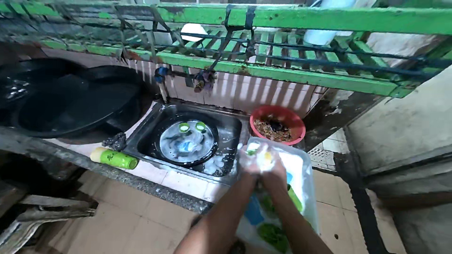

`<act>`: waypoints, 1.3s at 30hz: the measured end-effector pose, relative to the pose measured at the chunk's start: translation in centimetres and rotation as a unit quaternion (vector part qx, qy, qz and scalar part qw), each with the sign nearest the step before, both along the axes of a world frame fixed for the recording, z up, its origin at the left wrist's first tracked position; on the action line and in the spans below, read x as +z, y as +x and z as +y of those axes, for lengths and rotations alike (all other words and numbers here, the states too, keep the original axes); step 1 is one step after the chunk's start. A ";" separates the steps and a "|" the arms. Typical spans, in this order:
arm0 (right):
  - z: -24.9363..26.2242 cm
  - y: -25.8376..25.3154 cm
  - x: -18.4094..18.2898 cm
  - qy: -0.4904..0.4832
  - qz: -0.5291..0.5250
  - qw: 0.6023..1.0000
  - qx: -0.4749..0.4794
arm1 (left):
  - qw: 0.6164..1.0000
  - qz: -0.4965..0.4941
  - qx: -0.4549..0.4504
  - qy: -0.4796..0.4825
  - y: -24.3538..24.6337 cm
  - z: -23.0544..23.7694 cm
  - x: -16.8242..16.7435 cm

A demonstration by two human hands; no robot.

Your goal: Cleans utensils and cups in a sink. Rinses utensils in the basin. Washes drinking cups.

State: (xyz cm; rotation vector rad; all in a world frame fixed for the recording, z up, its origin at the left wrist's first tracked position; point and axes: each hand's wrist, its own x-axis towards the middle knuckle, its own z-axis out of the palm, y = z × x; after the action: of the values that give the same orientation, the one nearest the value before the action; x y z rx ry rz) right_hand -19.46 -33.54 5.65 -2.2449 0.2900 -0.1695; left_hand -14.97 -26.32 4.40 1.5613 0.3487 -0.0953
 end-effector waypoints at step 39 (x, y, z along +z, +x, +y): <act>16.9 8.7 -5.6 0.324 0.094 0.935 0.109 | 0.708 -0.263 -0.423 0.500 12.3 29.3 -6.2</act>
State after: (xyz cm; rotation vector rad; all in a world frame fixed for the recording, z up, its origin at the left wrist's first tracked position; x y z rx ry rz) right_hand -10.78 -16.62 0.09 -1.6165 0.1616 0.2337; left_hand -2.68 2.96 -1.83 2.6222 -0.9891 -0.1774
